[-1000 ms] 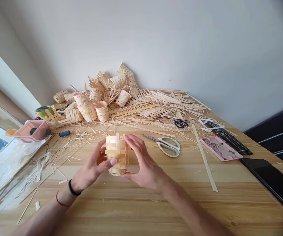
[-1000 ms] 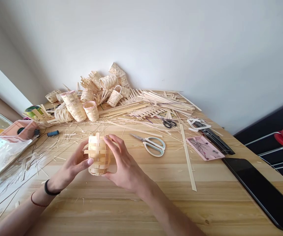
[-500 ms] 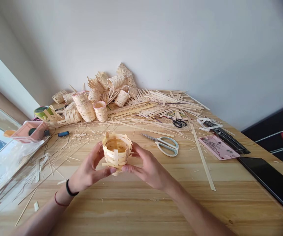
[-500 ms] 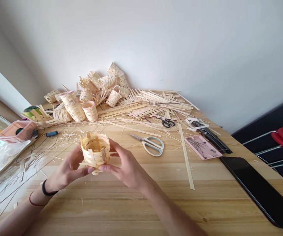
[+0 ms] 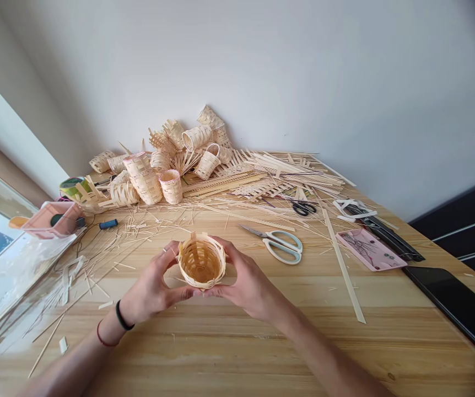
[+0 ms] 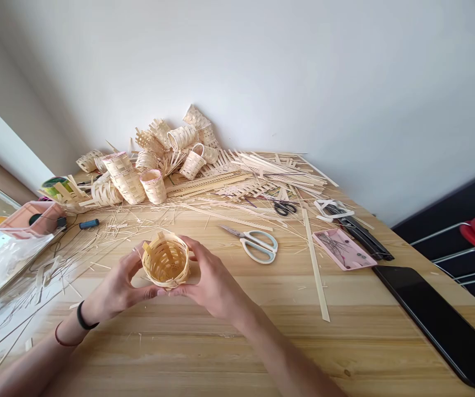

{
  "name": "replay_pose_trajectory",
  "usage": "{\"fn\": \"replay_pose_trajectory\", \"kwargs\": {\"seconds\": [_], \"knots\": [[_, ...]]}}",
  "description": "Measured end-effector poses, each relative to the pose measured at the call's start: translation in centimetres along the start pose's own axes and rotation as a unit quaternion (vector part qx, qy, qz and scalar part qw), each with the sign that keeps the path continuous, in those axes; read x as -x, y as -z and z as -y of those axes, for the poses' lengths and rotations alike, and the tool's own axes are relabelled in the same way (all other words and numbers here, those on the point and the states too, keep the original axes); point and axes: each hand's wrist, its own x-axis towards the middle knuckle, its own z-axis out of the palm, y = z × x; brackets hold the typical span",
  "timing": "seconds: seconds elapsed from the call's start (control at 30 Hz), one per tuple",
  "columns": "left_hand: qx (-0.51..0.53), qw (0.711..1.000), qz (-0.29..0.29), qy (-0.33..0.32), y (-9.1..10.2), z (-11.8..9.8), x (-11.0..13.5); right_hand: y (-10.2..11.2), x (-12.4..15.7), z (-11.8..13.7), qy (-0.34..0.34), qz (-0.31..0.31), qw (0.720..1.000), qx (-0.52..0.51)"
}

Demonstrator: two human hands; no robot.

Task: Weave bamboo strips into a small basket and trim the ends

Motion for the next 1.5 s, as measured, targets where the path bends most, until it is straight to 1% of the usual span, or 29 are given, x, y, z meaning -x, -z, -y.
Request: {"fn": "replay_pose_trajectory", "kwargs": {"seconds": [0.1, 0.27, 0.47, 0.6, 0.7, 0.8, 0.87, 1.0, 1.13, 1.23, 1.33, 1.43, 1.5], "knots": [[-0.001, 1.000, -0.003, 0.016, 0.0, 0.0, -0.1, 0.0, 0.0, 0.3, -0.005, 0.007, 1.000, -0.016], [0.039, 0.999, 0.003, 0.037, -0.2, -0.1, -0.2, 0.0, 0.1, 0.5, 0.007, 0.000, 1.000, -0.010], [0.044, 0.998, 0.014, 0.038, -0.4, 0.4, -0.1, 0.1, -0.1, 0.6, 0.018, 0.006, 1.000, -0.010], [0.040, 0.999, 0.020, 0.027, -0.6, 0.4, 0.2, -0.1, 0.1, 0.3, 0.022, 0.005, 1.000, 0.021], [0.096, 0.995, 0.023, 0.036, -0.6, 0.2, 0.2, -0.1, 0.3, -0.1, 0.001, 0.020, 1.000, -0.002], [0.173, 0.983, 0.021, 0.058, -0.6, 0.0, 0.1, 0.2, 0.2, -0.2, -0.032, 0.036, 0.998, -0.041], [0.205, 0.976, 0.017, 0.068, -0.7, 0.1, -0.1, 0.4, 0.2, 0.1, -0.039, 0.041, 0.997, -0.047], [0.228, 0.971, 0.013, 0.070, -0.8, 0.4, -0.1, 0.5, 0.0, 0.7, -0.020, 0.045, 0.997, -0.065], [0.218, 0.973, 0.017, 0.074, -0.8, 0.5, 0.0, 0.5, -0.2, 1.1, -0.006, 0.035, 0.997, -0.070], [0.197, 0.977, 0.019, 0.081, -0.9, 0.4, 0.0, 0.6, -0.2, 1.1, -0.005, 0.029, 0.998, -0.062], [0.174, 0.981, 0.016, 0.084, -0.9, 0.2, -0.2, 0.6, -0.3, 1.2, 0.008, 0.055, 0.998, -0.035], [0.148, 0.985, 0.001, 0.089, -0.5, 0.2, -0.4, 1.0, -0.6, 1.1, 0.031, 0.071, 0.996, 0.037], [0.119, 0.988, -0.016, 0.093, -0.1, 0.5, -0.5, 2.5, -0.7, 0.8, 0.033, 0.053, 0.992, 0.106]]}}
